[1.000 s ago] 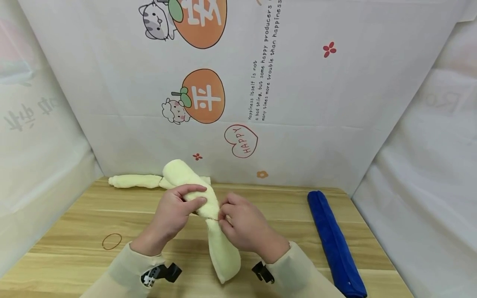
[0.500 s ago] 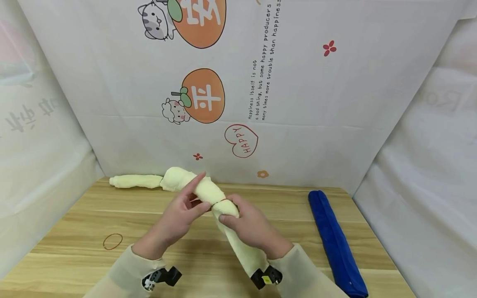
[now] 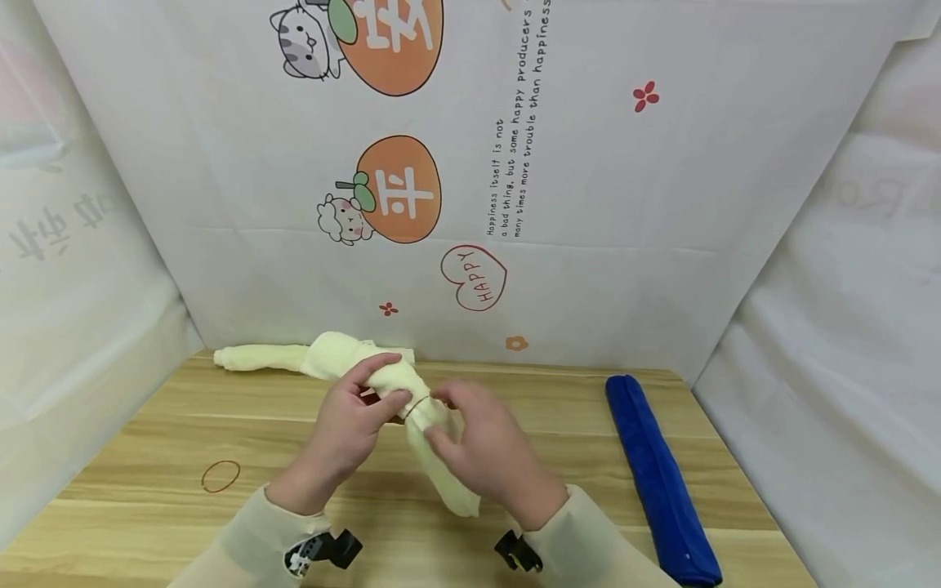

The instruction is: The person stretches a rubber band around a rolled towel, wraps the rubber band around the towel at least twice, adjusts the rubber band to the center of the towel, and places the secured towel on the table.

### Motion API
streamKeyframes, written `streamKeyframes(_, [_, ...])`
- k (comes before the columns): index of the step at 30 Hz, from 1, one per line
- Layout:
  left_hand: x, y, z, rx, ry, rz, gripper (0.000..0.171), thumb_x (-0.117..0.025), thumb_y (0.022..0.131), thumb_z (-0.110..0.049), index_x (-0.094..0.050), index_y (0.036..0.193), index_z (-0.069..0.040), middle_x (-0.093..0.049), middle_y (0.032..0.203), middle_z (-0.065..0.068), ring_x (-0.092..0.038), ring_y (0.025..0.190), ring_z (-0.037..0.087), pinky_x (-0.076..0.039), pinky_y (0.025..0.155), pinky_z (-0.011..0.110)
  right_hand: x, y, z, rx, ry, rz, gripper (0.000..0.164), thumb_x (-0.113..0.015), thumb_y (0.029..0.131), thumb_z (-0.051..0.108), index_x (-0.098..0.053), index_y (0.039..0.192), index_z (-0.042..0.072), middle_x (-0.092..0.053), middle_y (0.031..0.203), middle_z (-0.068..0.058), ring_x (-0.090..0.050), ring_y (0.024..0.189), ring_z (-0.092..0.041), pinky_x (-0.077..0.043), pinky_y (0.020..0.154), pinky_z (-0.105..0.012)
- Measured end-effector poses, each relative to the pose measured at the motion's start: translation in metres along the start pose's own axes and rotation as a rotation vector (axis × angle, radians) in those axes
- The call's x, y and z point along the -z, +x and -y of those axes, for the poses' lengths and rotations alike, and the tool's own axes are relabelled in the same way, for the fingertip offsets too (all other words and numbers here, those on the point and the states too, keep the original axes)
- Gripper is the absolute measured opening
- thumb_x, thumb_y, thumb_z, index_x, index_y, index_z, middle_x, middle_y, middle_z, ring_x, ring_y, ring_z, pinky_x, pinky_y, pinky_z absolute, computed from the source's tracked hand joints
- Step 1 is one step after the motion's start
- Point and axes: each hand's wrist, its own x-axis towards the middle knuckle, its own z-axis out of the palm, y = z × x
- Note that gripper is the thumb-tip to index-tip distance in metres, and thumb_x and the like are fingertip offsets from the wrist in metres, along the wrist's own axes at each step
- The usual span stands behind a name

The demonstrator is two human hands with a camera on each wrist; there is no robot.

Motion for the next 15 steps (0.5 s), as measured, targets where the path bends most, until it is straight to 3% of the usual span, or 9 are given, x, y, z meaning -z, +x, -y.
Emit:
streamKeyframes(3, [-0.002, -0.002, 0.000, -0.005, -0.007, -0.028, 0.047, -0.074, 0.089, -0.003, -0.062, 0.133, -0.013, -0.060, 0.104, 0.017, -0.065, 0.078, 0.025, -0.059, 0.070, 0.037, -0.006, -0.002, 0.004, 0.039, -0.113, 0.009, 0.057, -0.081, 0.084, 0.024, -0.053, 0.131, 0.007, -0.065, 0.097, 0.002, -0.060, 0.081, -0.011, -0.052, 0.071, -0.033])
streamKeyframes(7, [0.002, -0.003, 0.000, -0.005, 0.041, -0.073, 0.044, -0.077, 0.087, -0.006, -0.064, 0.128, -0.012, -0.061, 0.097, 0.015, -0.063, 0.075, 0.023, -0.058, 0.067, 0.034, -0.007, -0.002, -0.001, 0.034, -0.181, 0.091, 0.039, -0.074, 0.085, 0.012, -0.054, 0.119, 0.009, -0.055, 0.076, 0.007, -0.051, 0.062, -0.009, -0.045, 0.055, -0.029])
streamKeyframes(11, [0.018, -0.001, 0.006, 0.051, 0.052, -0.145, 0.037, -0.080, 0.084, -0.005, -0.066, 0.119, -0.008, -0.061, 0.096, 0.016, -0.062, 0.076, 0.025, -0.058, 0.069, 0.035, -0.001, 0.000, -0.012, 0.066, -0.187, 0.177, 0.023, -0.069, 0.085, 0.008, -0.056, 0.104, 0.012, -0.050, 0.071, 0.010, -0.048, 0.061, -0.009, -0.044, 0.054, -0.028])
streamKeyframes(15, [0.034, 0.001, 0.012, 0.110, -0.069, -0.207, 0.032, -0.075, 0.087, 0.000, -0.063, 0.117, -0.002, -0.056, 0.108, 0.018, -0.063, 0.077, 0.023, -0.058, 0.073, 0.035, 0.007, -0.002, -0.023, 0.065, -0.177, 0.256, 0.022, -0.069, 0.088, 0.010, -0.058, 0.107, 0.014, -0.052, 0.073, 0.012, -0.049, 0.063, -0.008, -0.045, 0.058, -0.029])
